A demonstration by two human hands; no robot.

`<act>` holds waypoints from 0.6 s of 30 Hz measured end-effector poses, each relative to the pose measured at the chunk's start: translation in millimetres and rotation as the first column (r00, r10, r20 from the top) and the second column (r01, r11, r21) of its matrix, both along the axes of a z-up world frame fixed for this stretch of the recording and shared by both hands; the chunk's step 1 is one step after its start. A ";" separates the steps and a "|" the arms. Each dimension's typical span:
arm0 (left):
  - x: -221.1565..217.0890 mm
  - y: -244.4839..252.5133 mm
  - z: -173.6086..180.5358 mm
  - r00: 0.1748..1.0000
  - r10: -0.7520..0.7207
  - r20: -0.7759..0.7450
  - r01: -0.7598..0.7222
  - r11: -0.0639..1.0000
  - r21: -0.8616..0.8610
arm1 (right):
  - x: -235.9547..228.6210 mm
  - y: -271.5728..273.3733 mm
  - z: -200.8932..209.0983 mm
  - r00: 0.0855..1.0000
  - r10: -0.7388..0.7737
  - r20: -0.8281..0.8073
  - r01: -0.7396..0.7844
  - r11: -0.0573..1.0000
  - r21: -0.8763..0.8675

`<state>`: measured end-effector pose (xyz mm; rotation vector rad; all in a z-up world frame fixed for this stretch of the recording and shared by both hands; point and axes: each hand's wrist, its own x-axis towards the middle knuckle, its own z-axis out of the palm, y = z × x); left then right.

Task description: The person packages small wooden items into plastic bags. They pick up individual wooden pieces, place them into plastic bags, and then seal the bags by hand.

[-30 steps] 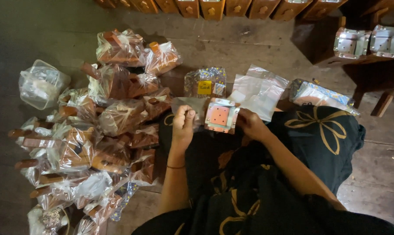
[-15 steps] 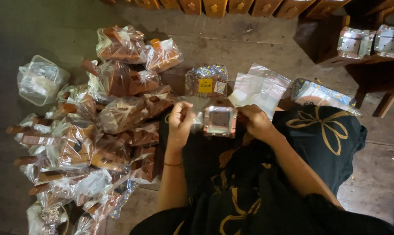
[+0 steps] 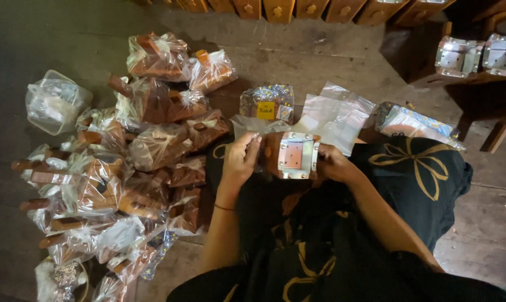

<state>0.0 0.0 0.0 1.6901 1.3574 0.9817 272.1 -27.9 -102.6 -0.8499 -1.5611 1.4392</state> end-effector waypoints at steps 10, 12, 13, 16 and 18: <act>3.7 8.9 -11.1 0.979 -0.026 0.202 0.024 1.000 0.013 | -15.4 1.5 -18.0 0.672 -0.406 0.620 0.247 0.911 0.330; 13.9 0.4 5.2 0.994 -0.080 0.079 0.078 0.997 0.030 | -9.1 -1.1 -6.0 0.454 -0.534 0.713 0.130 0.831 0.540; 18.6 0.0 13.8 0.993 -0.083 0.082 0.081 0.996 0.030 | -8.1 -3.4 7.1 0.450 -0.535 0.715 0.131 0.831 0.540; 31.9 -1.0 18.6 0.998 -0.059 -0.025 0.062 0.987 0.151 | -8.9 -10.8 46.3 0.217 -0.615 0.758 0.016 0.779 0.627; 38.9 0.7 -6.1 0.998 0.048 -0.049 -0.025 0.922 0.387 | -15.4 -14.2 73.2 0.083 -0.620 0.780 -0.115 0.772 0.625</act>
